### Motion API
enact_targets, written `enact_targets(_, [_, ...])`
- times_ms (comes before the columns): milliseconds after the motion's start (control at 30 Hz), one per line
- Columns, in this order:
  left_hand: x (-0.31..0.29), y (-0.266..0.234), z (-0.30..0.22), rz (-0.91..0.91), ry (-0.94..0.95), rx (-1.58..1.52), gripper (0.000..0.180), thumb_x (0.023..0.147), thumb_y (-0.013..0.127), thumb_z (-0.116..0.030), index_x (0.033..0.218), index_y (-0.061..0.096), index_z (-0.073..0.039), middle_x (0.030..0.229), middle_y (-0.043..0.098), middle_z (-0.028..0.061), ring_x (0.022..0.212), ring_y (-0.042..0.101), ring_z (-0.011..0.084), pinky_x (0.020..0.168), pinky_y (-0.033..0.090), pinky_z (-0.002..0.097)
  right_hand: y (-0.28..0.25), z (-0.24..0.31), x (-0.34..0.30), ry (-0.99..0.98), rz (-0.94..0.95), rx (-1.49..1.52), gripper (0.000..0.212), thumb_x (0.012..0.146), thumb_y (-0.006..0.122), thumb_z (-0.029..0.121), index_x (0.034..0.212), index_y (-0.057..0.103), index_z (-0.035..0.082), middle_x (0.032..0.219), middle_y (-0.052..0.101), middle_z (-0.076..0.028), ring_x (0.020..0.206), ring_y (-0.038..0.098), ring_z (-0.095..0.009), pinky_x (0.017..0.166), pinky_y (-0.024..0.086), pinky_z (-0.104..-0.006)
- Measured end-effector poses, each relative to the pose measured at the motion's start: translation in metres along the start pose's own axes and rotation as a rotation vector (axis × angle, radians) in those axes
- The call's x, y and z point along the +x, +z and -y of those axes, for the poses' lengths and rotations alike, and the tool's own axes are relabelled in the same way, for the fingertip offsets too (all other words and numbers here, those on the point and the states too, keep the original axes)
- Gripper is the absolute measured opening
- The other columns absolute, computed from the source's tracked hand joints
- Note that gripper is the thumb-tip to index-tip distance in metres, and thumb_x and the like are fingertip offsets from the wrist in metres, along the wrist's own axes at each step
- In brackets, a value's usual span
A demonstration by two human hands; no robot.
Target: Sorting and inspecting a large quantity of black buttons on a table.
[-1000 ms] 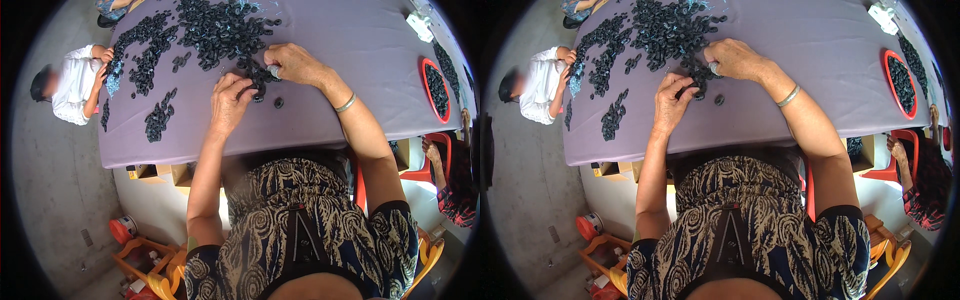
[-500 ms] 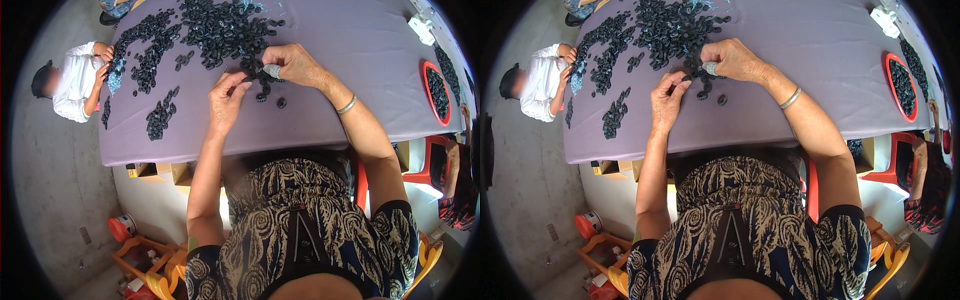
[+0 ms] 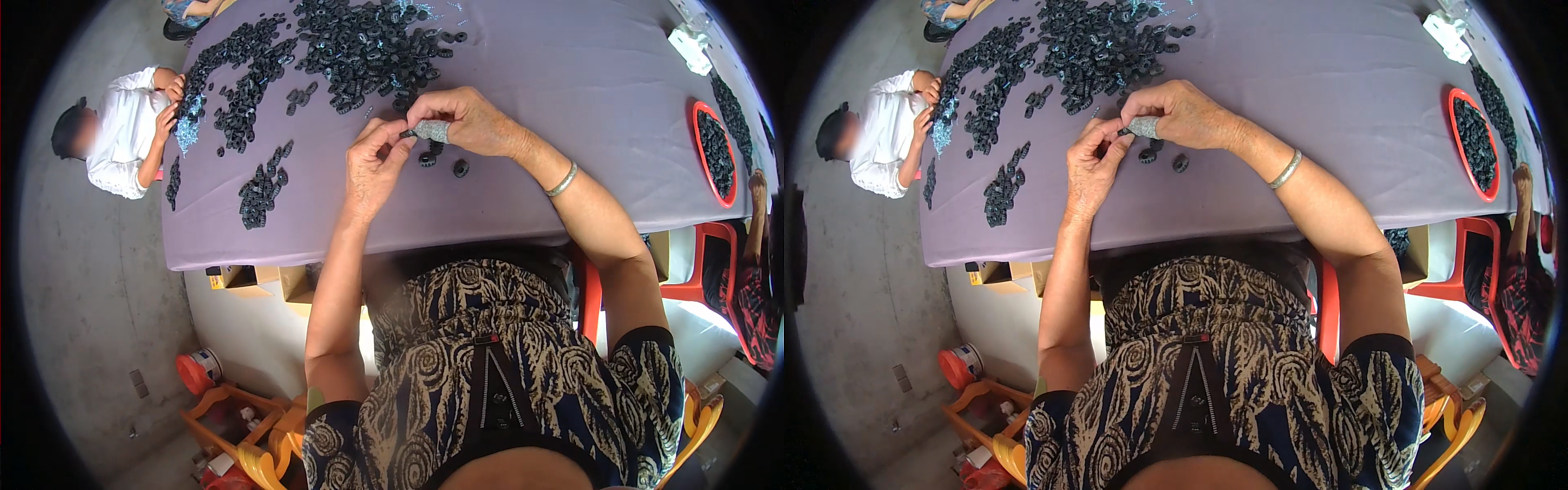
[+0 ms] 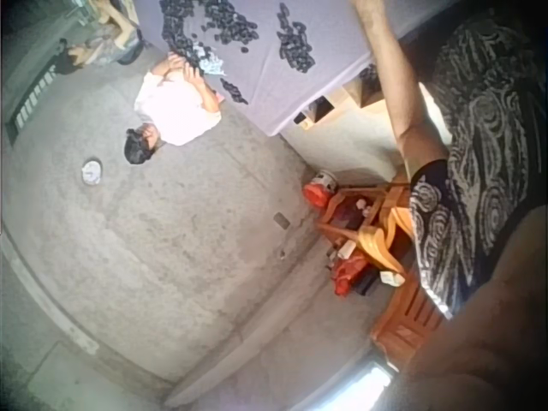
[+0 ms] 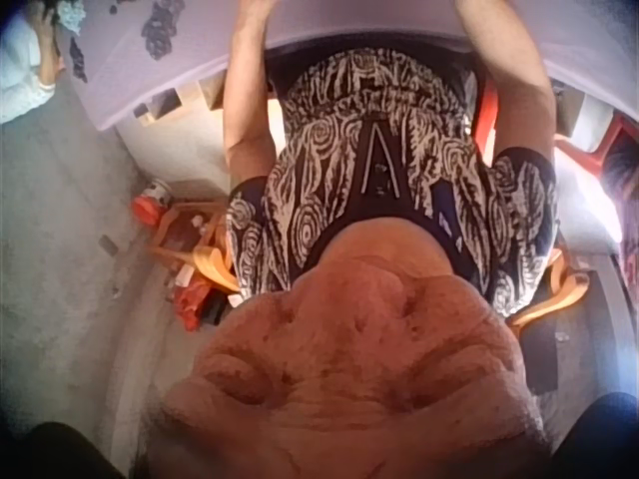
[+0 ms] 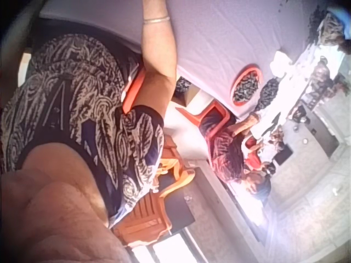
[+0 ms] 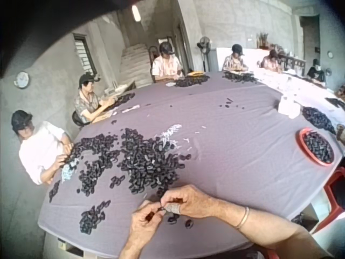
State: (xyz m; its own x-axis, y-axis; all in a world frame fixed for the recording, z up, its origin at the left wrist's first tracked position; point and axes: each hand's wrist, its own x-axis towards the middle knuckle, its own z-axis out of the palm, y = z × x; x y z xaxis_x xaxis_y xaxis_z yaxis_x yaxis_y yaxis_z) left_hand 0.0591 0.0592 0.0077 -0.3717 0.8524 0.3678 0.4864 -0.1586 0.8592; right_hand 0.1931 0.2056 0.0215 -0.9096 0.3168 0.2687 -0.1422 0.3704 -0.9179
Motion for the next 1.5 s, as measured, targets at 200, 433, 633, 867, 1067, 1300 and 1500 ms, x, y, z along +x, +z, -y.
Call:
enact_targets(200, [0.0, 0.001, 0.002, -0.003, -0.004, -0.066, 0.021, 0.08, 0.068, 0.007, 0.1, 0.066, 0.0, 0.077, 0.048, -0.0016, 0.066, 0.046, 0.0057, 0.06, 0.041, 0.0197, -0.001, -0.003, 0.001, -0.029, -0.007, -0.035, 0.011, 0.085, 0.065, 0.012, 0.095, 0.065, 0.006, 0.078, 0.065, -0.002, 0.072, 0.057, -0.011, 0.069, 0.047, -0.0281])
enact_targets(433, [0.0, 0.002, 0.005, -0.02, -0.069, -0.228, 0.016, 0.081, 0.066, 0.007, 0.095, 0.065, -0.002, 0.081, 0.049, -0.0034, 0.068, 0.046, 0.0043, 0.062, 0.04, 0.0184, -0.002, -0.001, 0.001, -0.023, -0.001, -0.099, 0.011, 0.084, 0.066, 0.012, 0.093, 0.065, 0.006, 0.076, 0.065, -0.003, 0.069, 0.057, -0.012, 0.067, 0.048, -0.0295])
enact_targets(633, [0.001, 0.003, 0.003, -0.046, -0.042, -0.183, 0.015, 0.084, 0.064, 0.007, 0.095, 0.062, -0.002, 0.083, 0.049, -0.0036, 0.07, 0.047, 0.0035, 0.063, 0.041, 0.0181, -0.002, -0.001, 0.001, -0.007, -0.009, -0.091, 0.011, 0.085, 0.065, 0.012, 0.094, 0.066, 0.006, 0.076, 0.065, -0.003, 0.069, 0.057, -0.012, 0.068, 0.048, -0.0289])
enact_targets(867, [-0.002, 0.004, 0.005, 0.001, -0.155, -0.274, 0.016, 0.085, 0.062, 0.007, 0.098, 0.059, -0.002, 0.085, 0.049, -0.0034, 0.072, 0.048, 0.003, 0.065, 0.042, 0.0176, -0.002, -0.004, 0.001, 0.009, -0.018, -0.101, 0.012, 0.086, 0.064, 0.013, 0.095, 0.066, 0.006, 0.078, 0.066, -0.003, 0.07, 0.057, -0.011, 0.069, 0.048, -0.0289])
enact_targets(1067, [-0.002, 0.005, 0.006, -0.019, -0.099, -0.252, 0.016, 0.084, 0.064, 0.007, 0.098, 0.062, -0.001, 0.083, 0.048, -0.0033, 0.071, 0.047, 0.0031, 0.064, 0.041, 0.0174, -0.001, -0.006, 0.002, -0.024, -0.037, -0.094, 0.011, 0.086, 0.064, 0.013, 0.094, 0.066, 0.006, 0.076, 0.065, -0.003, 0.07, 0.056, -0.011, 0.068, 0.048, -0.0282])
enact_targets(1300, [-0.001, 0.005, 0.011, -0.037, -0.013, -0.157, 0.02, 0.081, 0.068, 0.007, 0.1, 0.065, 0.001, 0.082, 0.049, -0.0022, 0.069, 0.046, 0.0049, 0.062, 0.042, 0.0193, 0.004, -0.004, 0.0, -0.024, -0.09, 0.007, 0.007, 0.083, 0.066, 0.006, 0.089, 0.062, 0.004, 0.072, 0.062, -0.002, 0.065, 0.054, -0.008, 0.06, 0.046, -0.0256])
enact_targets(1500, [-0.002, 0.005, 0.008, -0.039, -0.036, -0.137, 0.019, 0.079, 0.07, 0.005, 0.097, 0.067, 0.0, 0.079, 0.049, -0.002, 0.067, 0.046, 0.0057, 0.062, 0.041, 0.0197, 0.007, 0.013, -0.001, -0.106, -0.135, -0.184, 0.009, 0.081, 0.067, 0.003, 0.087, 0.061, 0.004, 0.069, 0.059, -0.004, 0.063, 0.054, -0.013, 0.058, 0.047, -0.028])
